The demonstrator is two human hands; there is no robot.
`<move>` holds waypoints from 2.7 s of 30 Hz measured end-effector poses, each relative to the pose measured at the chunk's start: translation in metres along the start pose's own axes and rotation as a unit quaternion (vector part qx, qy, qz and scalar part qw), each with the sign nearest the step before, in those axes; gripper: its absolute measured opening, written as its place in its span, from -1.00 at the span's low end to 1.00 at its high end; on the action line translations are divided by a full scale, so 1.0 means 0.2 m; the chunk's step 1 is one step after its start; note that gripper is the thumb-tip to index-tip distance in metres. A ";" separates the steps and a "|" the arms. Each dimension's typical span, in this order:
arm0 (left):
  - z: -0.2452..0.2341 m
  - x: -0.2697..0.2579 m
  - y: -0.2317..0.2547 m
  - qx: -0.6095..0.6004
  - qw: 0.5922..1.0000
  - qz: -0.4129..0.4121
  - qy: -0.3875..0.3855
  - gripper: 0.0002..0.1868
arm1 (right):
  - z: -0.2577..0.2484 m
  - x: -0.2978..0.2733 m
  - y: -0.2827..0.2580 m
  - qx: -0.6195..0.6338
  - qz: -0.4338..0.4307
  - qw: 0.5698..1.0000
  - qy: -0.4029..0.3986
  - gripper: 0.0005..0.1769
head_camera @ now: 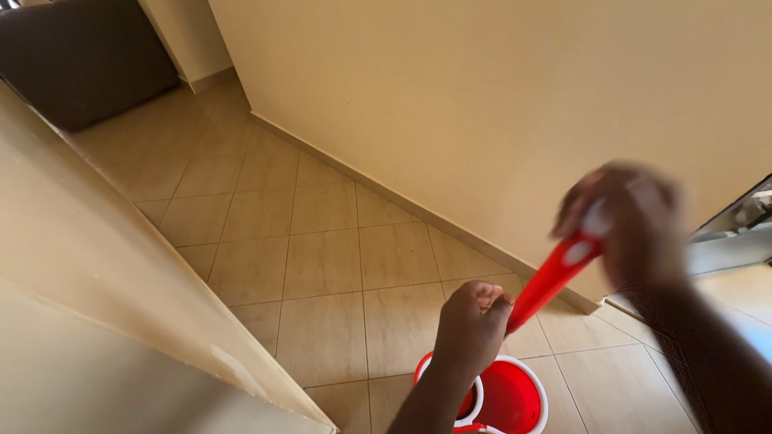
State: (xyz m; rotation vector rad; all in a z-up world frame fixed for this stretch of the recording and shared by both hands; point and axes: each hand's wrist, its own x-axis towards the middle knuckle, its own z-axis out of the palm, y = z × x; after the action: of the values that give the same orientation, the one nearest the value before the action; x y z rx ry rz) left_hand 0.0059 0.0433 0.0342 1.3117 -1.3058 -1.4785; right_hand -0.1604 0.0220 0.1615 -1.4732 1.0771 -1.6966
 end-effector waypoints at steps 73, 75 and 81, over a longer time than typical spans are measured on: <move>-0.22 0.01 -0.22 0.037 0.987 -0.063 0.143 -0.57 | -0.24 -0.63 0.86 -0.075 0.217 0.973 0.027 -0.65; -0.24 -0.01 -0.20 0.019 0.986 -0.085 0.142 -0.57 | -0.20 -0.56 0.77 -0.079 0.228 0.968 0.066 -0.56; -0.24 -0.02 -0.29 0.029 0.989 -0.045 0.135 -0.59 | -0.13 -0.38 0.57 -0.089 0.097 0.991 0.032 -0.68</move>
State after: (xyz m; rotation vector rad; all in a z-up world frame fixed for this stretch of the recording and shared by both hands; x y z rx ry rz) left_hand 0.0581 0.0486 -0.0196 1.5654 -1.1334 -1.2768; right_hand -0.1793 0.0394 0.0241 -1.3789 1.3907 -1.5535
